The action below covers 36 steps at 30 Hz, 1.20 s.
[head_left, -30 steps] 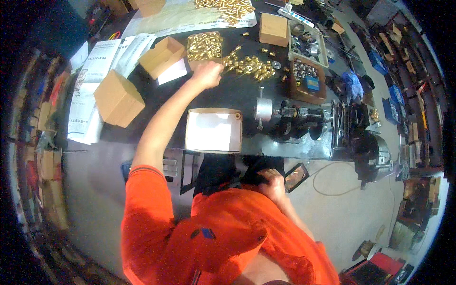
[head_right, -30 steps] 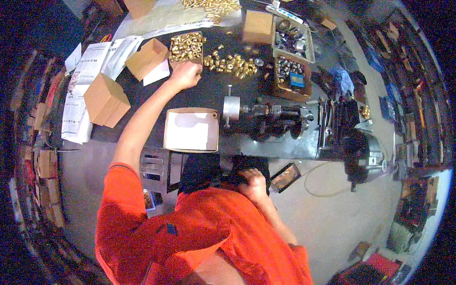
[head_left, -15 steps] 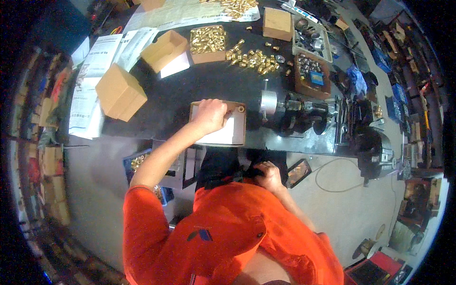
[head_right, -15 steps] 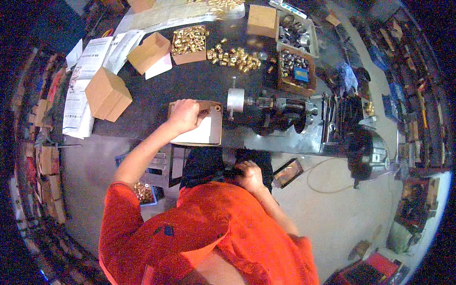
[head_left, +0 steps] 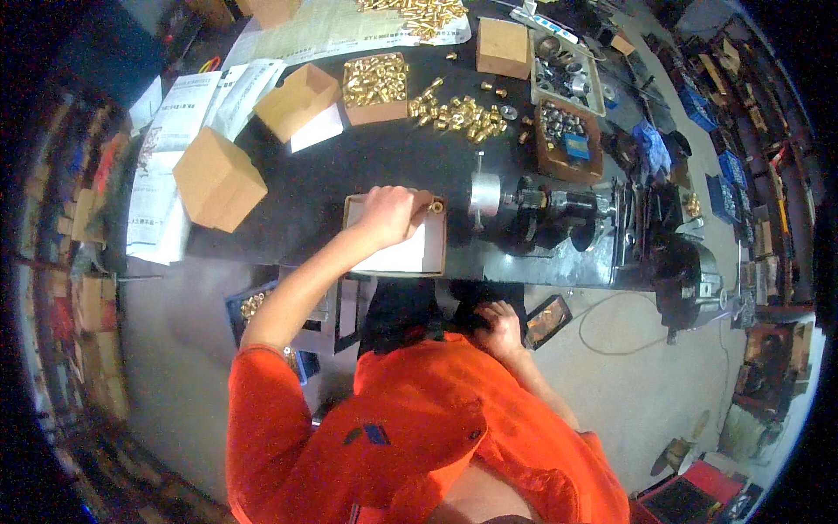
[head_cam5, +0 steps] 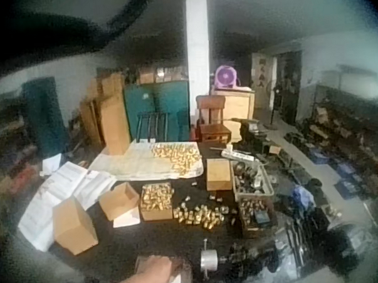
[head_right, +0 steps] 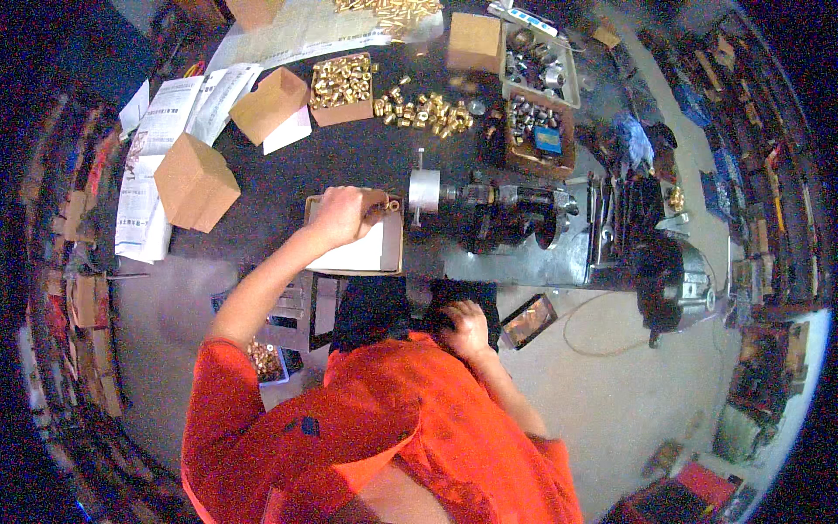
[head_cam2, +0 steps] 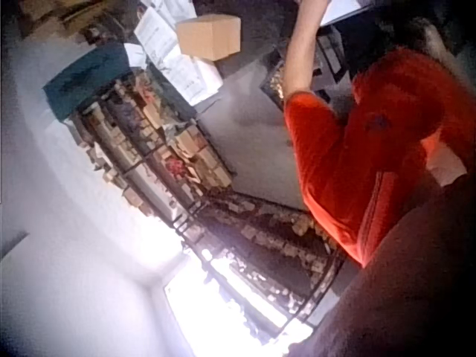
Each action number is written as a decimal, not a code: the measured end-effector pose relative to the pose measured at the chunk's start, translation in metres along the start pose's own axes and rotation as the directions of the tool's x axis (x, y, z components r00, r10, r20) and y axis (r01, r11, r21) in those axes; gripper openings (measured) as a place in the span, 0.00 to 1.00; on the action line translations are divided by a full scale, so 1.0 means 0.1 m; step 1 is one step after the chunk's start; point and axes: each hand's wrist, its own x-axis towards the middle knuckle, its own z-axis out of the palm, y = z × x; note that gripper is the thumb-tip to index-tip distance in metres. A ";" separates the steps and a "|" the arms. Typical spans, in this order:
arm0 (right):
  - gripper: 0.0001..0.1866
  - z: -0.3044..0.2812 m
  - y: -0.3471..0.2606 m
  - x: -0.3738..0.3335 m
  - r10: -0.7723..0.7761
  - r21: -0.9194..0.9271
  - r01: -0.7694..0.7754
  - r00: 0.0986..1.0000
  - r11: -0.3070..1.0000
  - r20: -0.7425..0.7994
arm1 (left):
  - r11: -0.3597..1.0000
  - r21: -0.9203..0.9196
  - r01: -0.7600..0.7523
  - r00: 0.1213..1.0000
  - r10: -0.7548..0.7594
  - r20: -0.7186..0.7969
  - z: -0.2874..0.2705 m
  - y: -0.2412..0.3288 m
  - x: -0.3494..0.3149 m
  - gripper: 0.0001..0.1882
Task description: The person repeatedly picks up brass cartridge cases from a tray and places them into a cardboard box. The person also handles a white paper or label near the end of the clip.
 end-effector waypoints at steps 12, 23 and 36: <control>0.18 0.15 0.36 0.03 -0.086 -0.162 0.076 0.995 0.984 -0.057 | 0.987 -0.101 0.125 0.951 -0.148 -0.271 -0.04 -0.77 1.10 0.13; 0.16 0.01 0.24 0.09 -0.103 -0.112 0.091 0.989 0.989 -0.110 | 0.988 0.117 0.099 0.983 -0.079 -0.163 0.12 -0.86 1.50 0.10; 0.19 0.07 0.28 0.07 -0.069 -0.184 0.064 0.997 0.981 -0.018 | 0.992 0.106 0.068 0.986 -0.050 -0.160 -0.01 -0.97 1.13 0.07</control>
